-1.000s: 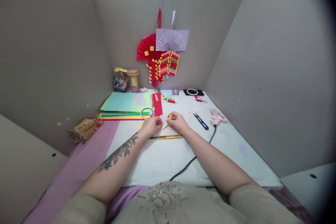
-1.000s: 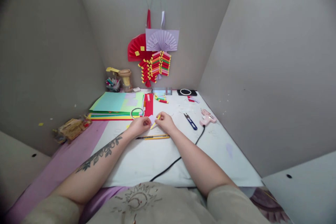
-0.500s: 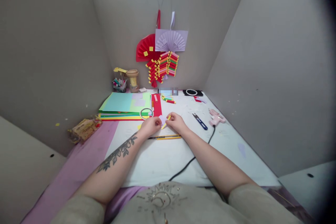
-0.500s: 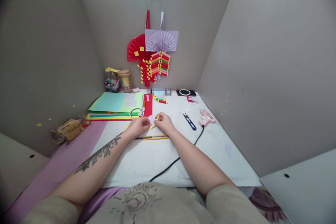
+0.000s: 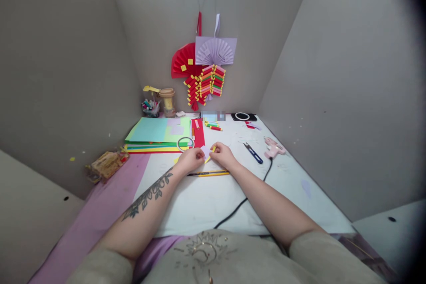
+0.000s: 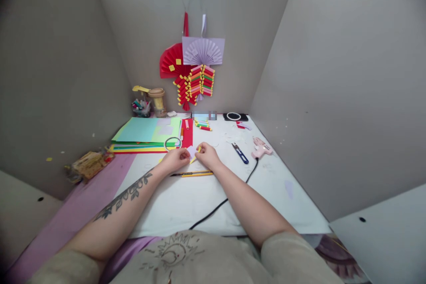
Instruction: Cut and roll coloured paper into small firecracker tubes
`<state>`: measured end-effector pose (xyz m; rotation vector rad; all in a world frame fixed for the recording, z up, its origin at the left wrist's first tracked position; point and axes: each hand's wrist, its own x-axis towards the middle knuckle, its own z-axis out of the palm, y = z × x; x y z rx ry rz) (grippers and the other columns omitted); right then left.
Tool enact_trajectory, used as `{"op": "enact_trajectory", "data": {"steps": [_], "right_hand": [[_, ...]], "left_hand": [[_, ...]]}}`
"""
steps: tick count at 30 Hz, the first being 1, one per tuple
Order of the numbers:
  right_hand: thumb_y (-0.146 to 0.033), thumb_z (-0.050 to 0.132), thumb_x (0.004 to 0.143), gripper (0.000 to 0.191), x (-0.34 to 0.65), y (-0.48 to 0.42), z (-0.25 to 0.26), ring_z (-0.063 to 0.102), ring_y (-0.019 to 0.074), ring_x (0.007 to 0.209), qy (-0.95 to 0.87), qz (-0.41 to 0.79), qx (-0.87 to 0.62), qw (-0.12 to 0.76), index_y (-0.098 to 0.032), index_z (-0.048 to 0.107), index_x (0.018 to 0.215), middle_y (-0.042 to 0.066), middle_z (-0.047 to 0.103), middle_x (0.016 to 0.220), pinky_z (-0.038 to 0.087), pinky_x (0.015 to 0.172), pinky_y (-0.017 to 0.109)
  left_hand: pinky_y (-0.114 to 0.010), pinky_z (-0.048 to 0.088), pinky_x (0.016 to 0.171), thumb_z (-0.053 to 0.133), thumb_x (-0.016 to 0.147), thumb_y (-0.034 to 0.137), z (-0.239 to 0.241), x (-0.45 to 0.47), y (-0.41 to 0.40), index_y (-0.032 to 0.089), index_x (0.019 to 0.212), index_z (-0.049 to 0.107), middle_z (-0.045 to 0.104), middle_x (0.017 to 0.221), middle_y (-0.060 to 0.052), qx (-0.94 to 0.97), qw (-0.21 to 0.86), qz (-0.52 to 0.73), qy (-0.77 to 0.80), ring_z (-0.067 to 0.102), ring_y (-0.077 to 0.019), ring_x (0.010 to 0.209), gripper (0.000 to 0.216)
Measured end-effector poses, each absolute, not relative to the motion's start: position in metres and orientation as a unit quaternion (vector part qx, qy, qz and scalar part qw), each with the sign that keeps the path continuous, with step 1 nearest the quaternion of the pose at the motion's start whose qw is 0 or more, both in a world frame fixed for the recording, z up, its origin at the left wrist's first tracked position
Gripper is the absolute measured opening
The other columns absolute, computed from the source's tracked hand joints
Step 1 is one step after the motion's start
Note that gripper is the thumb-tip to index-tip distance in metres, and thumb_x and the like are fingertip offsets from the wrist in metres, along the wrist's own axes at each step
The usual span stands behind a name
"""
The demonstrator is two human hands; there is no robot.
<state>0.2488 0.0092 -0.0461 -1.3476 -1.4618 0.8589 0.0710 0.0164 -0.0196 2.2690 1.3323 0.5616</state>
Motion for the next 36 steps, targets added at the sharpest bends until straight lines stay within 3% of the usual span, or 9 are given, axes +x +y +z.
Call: {"op": "enact_trajectory", "data": {"steps": [36], "right_hand": [[-0.02, 0.055, 0.06, 0.012, 0.261, 0.016, -0.038, 0.052, 0.0124, 0.059, -0.609, 0.251, -0.608, 0.442, -0.019, 0.059, 0.072, -0.004, 0.056, 0.06, 0.04, 0.059, 0.024]], "left_hand": [[-0.021, 0.04, 0.061, 0.054, 0.068, 0.015, -0.014, 0.078, 0.007, 0.024, 0.084, 0.063, 0.069, 0.084, 0.002, 0.834, 0.201, 0.202, 0.471, 0.06, -0.0136, 0.074, 0.02]]}}
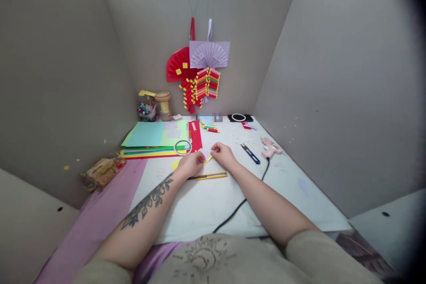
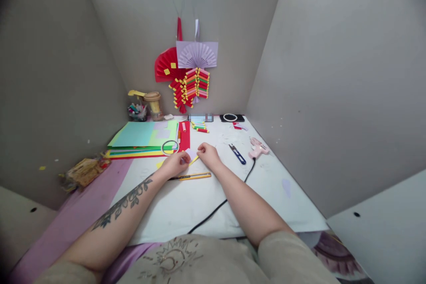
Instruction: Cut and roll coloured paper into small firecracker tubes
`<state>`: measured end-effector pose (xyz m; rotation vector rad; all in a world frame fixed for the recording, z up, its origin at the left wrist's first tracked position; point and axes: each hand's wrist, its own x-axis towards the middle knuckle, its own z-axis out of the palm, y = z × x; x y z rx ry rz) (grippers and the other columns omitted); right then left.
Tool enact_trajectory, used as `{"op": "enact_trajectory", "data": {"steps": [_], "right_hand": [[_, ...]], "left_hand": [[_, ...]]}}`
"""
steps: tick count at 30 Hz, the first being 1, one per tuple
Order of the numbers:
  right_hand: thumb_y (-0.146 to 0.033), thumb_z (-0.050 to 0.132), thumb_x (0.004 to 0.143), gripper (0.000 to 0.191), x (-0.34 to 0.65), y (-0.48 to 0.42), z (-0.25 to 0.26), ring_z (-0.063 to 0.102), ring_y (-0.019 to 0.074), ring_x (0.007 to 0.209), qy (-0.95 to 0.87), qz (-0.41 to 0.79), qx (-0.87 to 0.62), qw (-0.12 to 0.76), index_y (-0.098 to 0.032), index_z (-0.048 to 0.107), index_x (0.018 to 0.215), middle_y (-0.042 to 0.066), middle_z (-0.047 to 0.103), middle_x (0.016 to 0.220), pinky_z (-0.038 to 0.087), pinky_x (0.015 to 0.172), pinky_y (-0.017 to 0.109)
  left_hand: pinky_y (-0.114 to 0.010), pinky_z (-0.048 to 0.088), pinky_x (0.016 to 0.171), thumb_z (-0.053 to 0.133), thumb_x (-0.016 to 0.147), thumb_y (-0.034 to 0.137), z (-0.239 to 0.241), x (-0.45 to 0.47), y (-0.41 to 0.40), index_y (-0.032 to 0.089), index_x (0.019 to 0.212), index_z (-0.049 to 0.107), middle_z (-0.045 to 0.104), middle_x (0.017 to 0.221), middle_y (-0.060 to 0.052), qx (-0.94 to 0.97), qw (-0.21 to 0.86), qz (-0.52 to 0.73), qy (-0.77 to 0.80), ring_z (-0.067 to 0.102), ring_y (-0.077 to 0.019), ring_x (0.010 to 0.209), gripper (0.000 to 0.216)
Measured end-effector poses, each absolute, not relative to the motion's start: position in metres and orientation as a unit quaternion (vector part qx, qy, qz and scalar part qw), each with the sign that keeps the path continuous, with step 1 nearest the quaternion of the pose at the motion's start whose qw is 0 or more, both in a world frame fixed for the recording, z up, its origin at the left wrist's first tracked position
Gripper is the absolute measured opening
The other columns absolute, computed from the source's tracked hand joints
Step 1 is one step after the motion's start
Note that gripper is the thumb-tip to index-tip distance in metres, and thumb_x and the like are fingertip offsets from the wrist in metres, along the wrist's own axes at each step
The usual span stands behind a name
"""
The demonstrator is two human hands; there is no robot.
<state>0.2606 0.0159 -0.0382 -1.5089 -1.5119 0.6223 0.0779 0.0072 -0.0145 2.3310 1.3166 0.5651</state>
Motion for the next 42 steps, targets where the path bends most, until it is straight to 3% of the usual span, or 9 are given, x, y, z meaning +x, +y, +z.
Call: {"op": "enact_trajectory", "data": {"steps": [23, 30, 33, 37, 42], "right_hand": [[-0.015, 0.055, 0.063, 0.013, 0.259, 0.021, -0.047, 0.053, 0.0121, 0.062, -0.638, 0.202, -0.63, 0.395, -0.021, 0.058, 0.075, -0.005, 0.057, 0.063, 0.038, 0.06, 0.023], [-0.013, 0.053, 0.067, 0.014, 0.257, 0.021, -0.048, 0.051, 0.0125, 0.062, -0.655, 0.168, -0.639, 0.365, -0.021, 0.058, 0.077, -0.003, 0.057, 0.065, 0.035, 0.059, 0.023], [-0.017, 0.056, 0.068, 0.015, 0.256, 0.019, -0.045, 0.05, 0.0127, 0.063, -0.661, 0.161, -0.648, 0.341, -0.021, 0.057, 0.083, -0.002, 0.057, 0.068, 0.034, 0.059, 0.023], [-0.028, 0.068, 0.063, 0.029, 0.256, 0.017, -0.042, 0.051, 0.0132, 0.067, -0.683, 0.158, -0.636, 0.324, -0.021, 0.056, 0.088, -0.001, 0.058, 0.078, 0.035, 0.06, 0.023], [-0.012, 0.054, 0.066, 0.021, 0.258, 0.019, -0.046, 0.05, 0.0118, 0.061, -0.656, 0.196, -0.633, 0.362, -0.021, 0.056, 0.085, -0.004, 0.055, 0.065, 0.035, 0.058, 0.023]], "left_hand": [[-0.022, 0.042, 0.062, 0.054, 0.068, 0.014, -0.01, 0.079, 0.005, 0.022, 0.084, 0.064, 0.068, 0.085, 0.0, 0.833, 0.211, 0.185, 0.476, 0.06, -0.015, 0.074, 0.02], [-0.023, 0.043, 0.068, 0.048, 0.075, 0.012, -0.008, 0.081, 0.002, 0.026, 0.104, 0.056, 0.068, 0.094, 0.0, 0.863, 0.183, 0.166, 0.441, 0.062, -0.0161, 0.082, 0.033], [-0.024, 0.043, 0.073, 0.047, 0.073, 0.008, -0.007, 0.081, 0.002, 0.025, 0.109, 0.053, 0.068, 0.102, -0.001, 0.867, 0.195, 0.154, 0.433, 0.062, -0.0164, 0.092, 0.04], [-0.026, 0.043, 0.074, 0.049, 0.074, 0.012, -0.003, 0.081, -0.001, 0.024, 0.105, 0.056, 0.07, 0.095, -0.001, 0.871, 0.161, 0.139, 0.442, 0.061, -0.0192, 0.092, 0.034], [-0.028, 0.041, 0.073, 0.049, 0.078, 0.017, 0.003, 0.081, -0.009, 0.022, 0.106, 0.06, 0.068, 0.089, -0.007, 0.876, 0.102, 0.113, 0.457, 0.06, -0.0218, 0.092, 0.031]]}}
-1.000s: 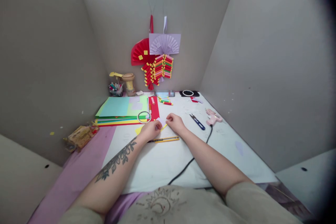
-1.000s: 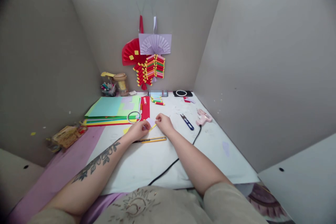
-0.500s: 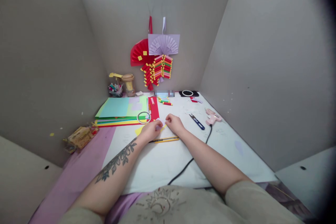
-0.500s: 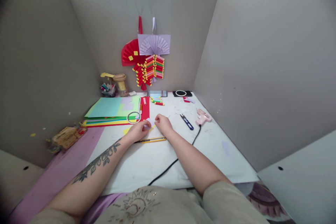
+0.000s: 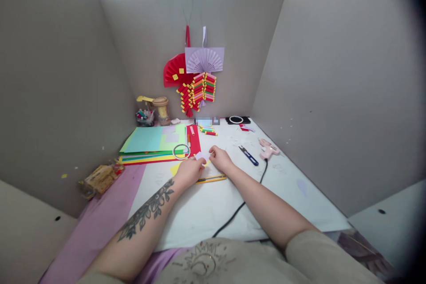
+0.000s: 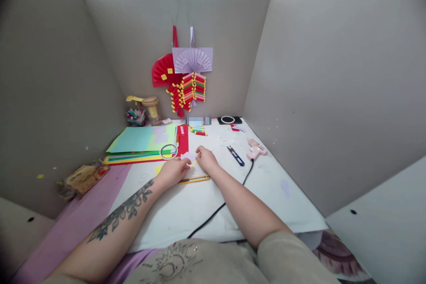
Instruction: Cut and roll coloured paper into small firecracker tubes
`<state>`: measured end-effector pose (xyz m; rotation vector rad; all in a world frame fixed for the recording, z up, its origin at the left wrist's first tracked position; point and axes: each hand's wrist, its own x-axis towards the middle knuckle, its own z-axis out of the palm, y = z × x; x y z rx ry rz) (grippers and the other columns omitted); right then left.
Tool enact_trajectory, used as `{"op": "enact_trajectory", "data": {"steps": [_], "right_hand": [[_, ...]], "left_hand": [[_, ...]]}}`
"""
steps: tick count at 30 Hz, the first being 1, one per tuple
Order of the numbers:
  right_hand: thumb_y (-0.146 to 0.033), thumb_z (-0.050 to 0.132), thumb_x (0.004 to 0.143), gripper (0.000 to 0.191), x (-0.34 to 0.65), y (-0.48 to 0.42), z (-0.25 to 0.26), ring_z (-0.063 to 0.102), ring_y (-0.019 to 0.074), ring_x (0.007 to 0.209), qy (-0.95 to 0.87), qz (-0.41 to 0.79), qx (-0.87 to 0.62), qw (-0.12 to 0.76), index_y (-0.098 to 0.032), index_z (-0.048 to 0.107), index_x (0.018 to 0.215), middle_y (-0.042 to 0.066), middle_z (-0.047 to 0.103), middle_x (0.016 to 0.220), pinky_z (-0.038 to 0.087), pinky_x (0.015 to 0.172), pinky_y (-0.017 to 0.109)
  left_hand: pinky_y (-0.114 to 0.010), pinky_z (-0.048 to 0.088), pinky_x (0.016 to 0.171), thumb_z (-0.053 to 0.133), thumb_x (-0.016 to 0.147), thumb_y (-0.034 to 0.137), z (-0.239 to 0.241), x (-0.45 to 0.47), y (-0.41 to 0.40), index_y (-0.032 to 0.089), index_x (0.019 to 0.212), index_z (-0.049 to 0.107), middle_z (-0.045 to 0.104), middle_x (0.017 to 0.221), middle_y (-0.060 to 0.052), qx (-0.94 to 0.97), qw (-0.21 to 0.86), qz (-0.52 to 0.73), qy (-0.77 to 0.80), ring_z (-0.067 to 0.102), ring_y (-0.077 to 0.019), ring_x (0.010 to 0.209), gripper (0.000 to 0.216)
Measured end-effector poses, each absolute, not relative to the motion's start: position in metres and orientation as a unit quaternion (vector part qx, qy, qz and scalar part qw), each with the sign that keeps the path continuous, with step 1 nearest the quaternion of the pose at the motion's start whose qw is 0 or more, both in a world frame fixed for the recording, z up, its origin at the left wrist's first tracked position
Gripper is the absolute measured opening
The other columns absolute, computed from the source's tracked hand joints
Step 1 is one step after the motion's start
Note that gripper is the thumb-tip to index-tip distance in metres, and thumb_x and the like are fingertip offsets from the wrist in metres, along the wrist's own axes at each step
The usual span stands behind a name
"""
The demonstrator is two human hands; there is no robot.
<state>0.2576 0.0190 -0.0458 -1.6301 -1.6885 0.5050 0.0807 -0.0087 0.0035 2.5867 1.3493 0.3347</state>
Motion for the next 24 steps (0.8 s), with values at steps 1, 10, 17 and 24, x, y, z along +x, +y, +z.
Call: {"op": "enact_trajectory", "data": {"steps": [1, 10, 17, 24], "right_hand": [[-0.011, 0.051, 0.066, 0.021, 0.258, 0.02, -0.047, 0.05, 0.0117, 0.06, -0.646, 0.207, -0.629, 0.379, -0.021, 0.056, 0.083, -0.005, 0.054, 0.063, 0.036, 0.058, 0.023], [-0.03, 0.058, 0.063, 0.025, 0.263, 0.019, -0.038, 0.05, 0.0115, 0.052, -0.479, 0.382, -0.527, 0.588, -0.02, 0.049, 0.084, -0.005, 0.049, 0.062, 0.043, 0.052, 0.025], [-0.032, 0.062, 0.062, 0.027, 0.251, 0.003, -0.021, 0.054, 0.0118, 0.058, -0.475, 0.407, -0.468, 0.625, -0.02, 0.05, 0.083, -0.004, 0.052, 0.067, 0.049, 0.061, 0.028], [-0.033, 0.061, 0.065, 0.029, 0.258, 0.001, -0.011, 0.059, 0.0145, 0.062, -0.498, 0.406, -0.462, 0.611, -0.021, 0.048, 0.088, -0.003, 0.055, 0.066, 0.049, 0.063, 0.029]], "left_hand": [[-0.028, 0.041, 0.071, 0.049, 0.077, 0.017, 0.005, 0.079, -0.01, 0.022, 0.106, 0.061, 0.068, 0.088, -0.007, 0.875, 0.099, 0.114, 0.46, 0.06, -0.0217, 0.089, 0.031], [-0.025, 0.042, 0.064, 0.05, 0.08, 0.04, -0.004, 0.067, 0.005, 0.016, 0.088, 0.06, 0.066, 0.083, -0.005, 0.744, 0.248, 0.295, 0.546, 0.06, -0.0174, 0.076, 0.027], [-0.028, 0.047, 0.07, 0.061, 0.072, 0.038, -0.021, 0.079, 0.008, 0.012, 0.103, 0.06, 0.068, 0.097, -0.01, 0.646, 0.459, 0.367, 0.487, 0.062, -0.0196, 0.083, 0.041], [-0.027, 0.048, 0.072, 0.068, 0.063, 0.026, -0.008, 0.077, 0.007, 0.012, 0.093, 0.065, 0.07, 0.095, -0.008, 0.555, 0.554, 0.44, 0.438, 0.064, -0.0198, 0.081, 0.034]]}}
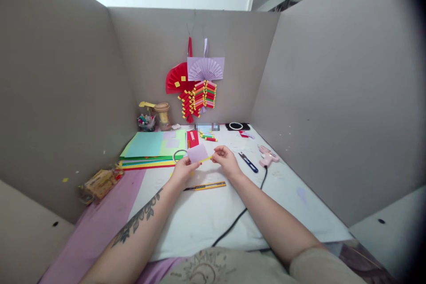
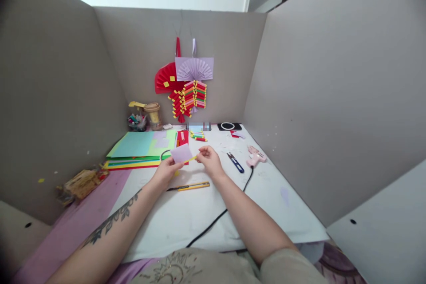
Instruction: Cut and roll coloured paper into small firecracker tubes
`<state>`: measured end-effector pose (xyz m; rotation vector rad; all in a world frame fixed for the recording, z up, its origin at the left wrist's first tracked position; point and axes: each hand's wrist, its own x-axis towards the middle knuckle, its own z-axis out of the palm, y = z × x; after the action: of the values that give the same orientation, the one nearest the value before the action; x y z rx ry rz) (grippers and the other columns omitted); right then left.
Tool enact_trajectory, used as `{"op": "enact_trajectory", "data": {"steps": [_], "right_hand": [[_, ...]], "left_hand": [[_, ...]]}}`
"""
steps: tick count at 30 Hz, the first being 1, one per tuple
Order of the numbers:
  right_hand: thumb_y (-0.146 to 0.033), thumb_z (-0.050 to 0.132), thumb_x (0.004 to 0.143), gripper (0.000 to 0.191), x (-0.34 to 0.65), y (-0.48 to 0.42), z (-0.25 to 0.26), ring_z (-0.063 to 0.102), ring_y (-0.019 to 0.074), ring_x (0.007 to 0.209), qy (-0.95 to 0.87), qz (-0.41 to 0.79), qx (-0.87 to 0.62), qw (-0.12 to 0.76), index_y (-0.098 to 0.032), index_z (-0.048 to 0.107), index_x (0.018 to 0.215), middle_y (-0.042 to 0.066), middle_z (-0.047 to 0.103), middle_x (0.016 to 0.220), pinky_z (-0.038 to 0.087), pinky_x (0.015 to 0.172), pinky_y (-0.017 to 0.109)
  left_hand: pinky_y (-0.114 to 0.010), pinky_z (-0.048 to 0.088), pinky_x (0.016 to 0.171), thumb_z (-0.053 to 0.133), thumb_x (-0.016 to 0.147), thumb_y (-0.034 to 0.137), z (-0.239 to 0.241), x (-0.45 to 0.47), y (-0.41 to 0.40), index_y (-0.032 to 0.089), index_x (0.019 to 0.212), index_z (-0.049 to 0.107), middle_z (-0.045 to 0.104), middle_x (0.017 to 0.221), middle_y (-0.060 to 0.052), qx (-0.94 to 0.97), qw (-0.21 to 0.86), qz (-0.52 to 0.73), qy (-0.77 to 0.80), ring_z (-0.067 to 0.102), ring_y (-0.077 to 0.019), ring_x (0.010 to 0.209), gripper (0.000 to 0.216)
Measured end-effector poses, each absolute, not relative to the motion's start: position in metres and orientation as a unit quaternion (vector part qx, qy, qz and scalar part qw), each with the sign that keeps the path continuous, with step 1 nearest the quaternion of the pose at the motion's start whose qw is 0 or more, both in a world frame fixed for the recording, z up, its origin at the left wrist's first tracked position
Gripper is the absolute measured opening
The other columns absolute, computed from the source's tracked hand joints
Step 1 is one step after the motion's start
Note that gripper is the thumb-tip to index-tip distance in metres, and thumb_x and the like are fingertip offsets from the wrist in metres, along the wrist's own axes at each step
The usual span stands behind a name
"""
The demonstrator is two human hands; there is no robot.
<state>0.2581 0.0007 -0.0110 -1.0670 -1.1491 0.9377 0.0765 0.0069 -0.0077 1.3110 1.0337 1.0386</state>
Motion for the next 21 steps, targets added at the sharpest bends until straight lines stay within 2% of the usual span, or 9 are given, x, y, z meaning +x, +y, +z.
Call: {"op": "enact_trajectory", "data": {"steps": [3, 6, 9, 11, 13, 16, 21], "right_hand": [[-0.03, 0.055, 0.07, 0.022, 0.288, -0.001, -0.004, 0.06, 0.0178, 0.069, -0.536, 0.274, -0.582, 0.547, -0.02, 0.051, 0.089, 0.001, 0.059, 0.072, 0.047, 0.066, 0.031], [-0.023, 0.053, 0.072, 0.018, 0.327, -0.003, -0.001, 0.06, 0.0237, 0.085, -0.574, 0.065, -0.737, 0.352, -0.019, 0.058, 0.089, 0.01, 0.064, 0.087, 0.043, 0.073, 0.034], [-0.022, 0.055, 0.071, 0.023, 0.355, -0.002, -0.003, 0.06, 0.0288, 0.089, -0.546, 0.039, -0.823, 0.151, -0.017, 0.06, 0.093, 0.016, 0.064, 0.094, 0.041, 0.069, 0.035], [-0.021, 0.056, 0.07, 0.025, 0.363, -0.001, -0.006, 0.061, 0.0291, 0.087, -0.54, 0.062, -0.835, 0.082, -0.018, 0.061, 0.094, 0.017, 0.065, 0.094, 0.04, 0.065, 0.034], [-0.018, 0.057, 0.068, 0.025, 0.364, -0.001, -0.007, 0.062, 0.0277, 0.085, -0.552, 0.077, -0.828, 0.064, -0.019, 0.062, 0.092, 0.015, 0.066, 0.094, 0.039, 0.062, 0.032], [-0.012, 0.057, 0.063, 0.026, 0.356, -0.003, -0.009, 0.061, 0.024, 0.081, -0.579, 0.09, -0.805, 0.091, -0.021, 0.062, 0.087, 0.012, 0.067, 0.091, 0.036, 0.059, 0.028], [-0.008, 0.053, 0.062, 0.026, 0.335, -0.004, -0.009, 0.058, 0.0176, 0.072, -0.623, 0.126, -0.735, 0.237, -0.019, 0.063, 0.082, 0.005, 0.066, 0.079, 0.035, 0.06, 0.024]], "left_hand": [[-0.028, 0.048, 0.076, 0.068, 0.062, 0.025, -0.005, 0.075, 0.008, 0.011, 0.092, 0.065, 0.07, 0.096, -0.009, 0.536, 0.561, 0.451, 0.442, 0.065, -0.0205, 0.085, 0.033], [-0.029, 0.048, 0.077, 0.068, 0.061, 0.025, -0.006, 0.074, 0.01, 0.012, 0.092, 0.065, 0.07, 0.097, -0.009, 0.519, 0.565, 0.457, 0.449, 0.065, -0.0208, 0.086, 0.033], [-0.029, 0.049, 0.077, 0.069, 0.061, 0.025, -0.009, 0.074, 0.011, 0.012, 0.091, 0.065, 0.07, 0.099, -0.009, 0.51, 0.573, 0.46, 0.447, 0.065, -0.0209, 0.087, 0.034], [-0.029, 0.049, 0.075, 0.069, 0.061, 0.025, -0.01, 0.074, 0.011, 0.012, 0.092, 0.065, 0.07, 0.099, -0.009, 0.512, 0.57, 0.458, 0.451, 0.065, -0.021, 0.087, 0.034], [-0.028, 0.049, 0.074, 0.069, 0.062, 0.025, -0.009, 0.074, 0.01, 0.013, 0.094, 0.065, 0.07, 0.1, -0.008, 0.516, 0.565, 0.456, 0.453, 0.065, -0.021, 0.087, 0.035], [-0.028, 0.049, 0.073, 0.069, 0.063, 0.026, -0.007, 0.074, 0.008, 0.013, 0.096, 0.065, 0.069, 0.101, -0.009, 0.524, 0.562, 0.456, 0.449, 0.064, -0.0207, 0.087, 0.036], [-0.025, 0.048, 0.066, 0.07, 0.062, 0.027, -0.003, 0.074, 0.006, 0.012, 0.092, 0.066, 0.07, 0.093, -0.008, 0.516, 0.551, 0.463, 0.465, 0.064, -0.0193, 0.079, 0.033]]}}
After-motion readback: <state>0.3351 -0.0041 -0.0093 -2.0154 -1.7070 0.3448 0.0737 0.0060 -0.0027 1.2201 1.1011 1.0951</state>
